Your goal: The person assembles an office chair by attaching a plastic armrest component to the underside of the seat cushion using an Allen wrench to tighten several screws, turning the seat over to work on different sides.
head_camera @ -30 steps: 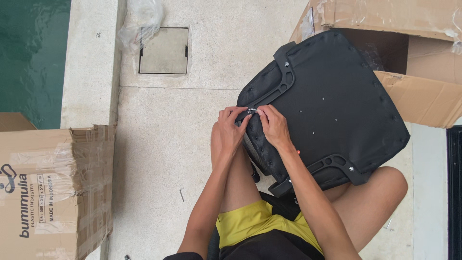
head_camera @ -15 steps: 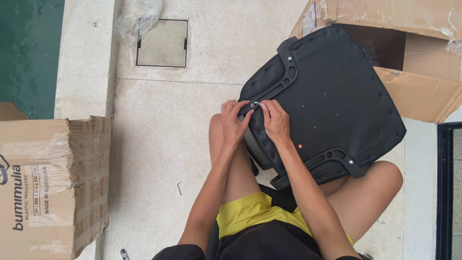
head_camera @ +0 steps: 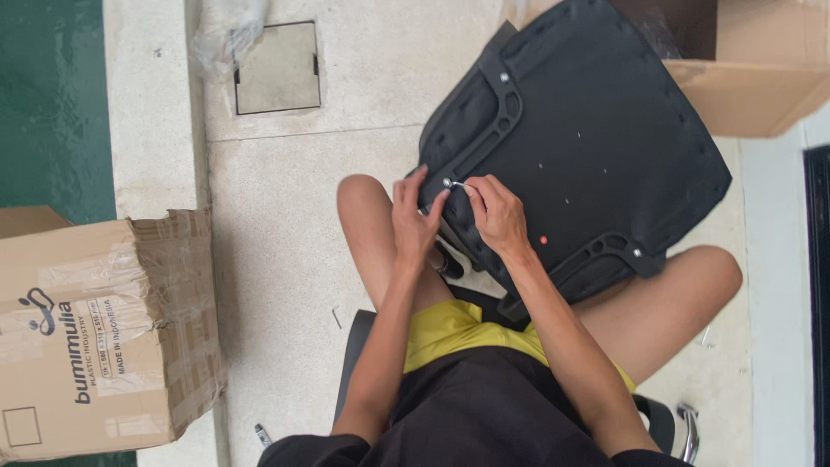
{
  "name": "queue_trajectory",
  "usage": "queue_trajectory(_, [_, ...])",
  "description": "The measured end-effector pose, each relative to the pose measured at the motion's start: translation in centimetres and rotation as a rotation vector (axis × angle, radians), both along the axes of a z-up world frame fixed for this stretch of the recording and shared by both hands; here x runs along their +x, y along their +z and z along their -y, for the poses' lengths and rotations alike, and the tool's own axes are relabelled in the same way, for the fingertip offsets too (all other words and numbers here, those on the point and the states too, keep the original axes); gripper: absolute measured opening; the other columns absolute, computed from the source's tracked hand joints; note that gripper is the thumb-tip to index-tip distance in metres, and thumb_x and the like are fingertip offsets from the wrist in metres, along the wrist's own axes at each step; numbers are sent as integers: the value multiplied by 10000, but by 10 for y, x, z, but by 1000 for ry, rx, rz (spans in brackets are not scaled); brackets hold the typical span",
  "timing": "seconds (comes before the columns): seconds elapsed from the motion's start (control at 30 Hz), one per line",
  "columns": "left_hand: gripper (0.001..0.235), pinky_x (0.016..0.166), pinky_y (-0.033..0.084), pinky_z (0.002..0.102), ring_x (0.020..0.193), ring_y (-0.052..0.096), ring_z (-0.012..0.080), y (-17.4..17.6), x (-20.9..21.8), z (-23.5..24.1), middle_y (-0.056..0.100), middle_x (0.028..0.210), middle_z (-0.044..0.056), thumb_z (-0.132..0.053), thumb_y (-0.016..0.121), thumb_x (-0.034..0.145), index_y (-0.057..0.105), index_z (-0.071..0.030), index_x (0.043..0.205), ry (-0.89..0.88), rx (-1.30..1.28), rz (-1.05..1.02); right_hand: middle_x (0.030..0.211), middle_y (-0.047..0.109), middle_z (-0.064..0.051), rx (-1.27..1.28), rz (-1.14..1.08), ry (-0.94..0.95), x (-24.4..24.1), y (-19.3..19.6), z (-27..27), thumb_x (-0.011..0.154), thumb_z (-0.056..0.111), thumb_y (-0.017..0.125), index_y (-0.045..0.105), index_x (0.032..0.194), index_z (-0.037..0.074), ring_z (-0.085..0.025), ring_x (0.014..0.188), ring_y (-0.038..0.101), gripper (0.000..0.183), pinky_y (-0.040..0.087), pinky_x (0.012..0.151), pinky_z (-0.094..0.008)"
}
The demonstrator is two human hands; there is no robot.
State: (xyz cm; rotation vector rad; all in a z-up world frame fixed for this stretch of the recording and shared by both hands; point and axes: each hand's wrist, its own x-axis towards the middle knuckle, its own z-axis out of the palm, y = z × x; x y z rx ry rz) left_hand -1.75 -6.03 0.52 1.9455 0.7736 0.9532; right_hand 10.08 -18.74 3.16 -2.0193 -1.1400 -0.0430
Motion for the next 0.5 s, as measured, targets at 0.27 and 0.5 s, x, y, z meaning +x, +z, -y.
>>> queue_trajectory(0.27, [851,1074,449,597,1235,628,484,62,41,-36,578,1390,295,-646,502,995,332,-85,1612,-275,-183,-546,1357,504,-242,241,-110,-1099,47,-74,234,1176,277,478,541,1080,27,-432,1330,454,275,308,1134,-451])
queue_trajectory(0.5, [870,1024,509,458,1178,674,338,-16,119,-113,727,1142,100,-964,581,736,624,-287,1281,-277,-358,-850,1066,571,-72,624,-535,-1334,63,-109,189,1129,346,443,539,992,142,-216,1031,488,264,335,980,-332])
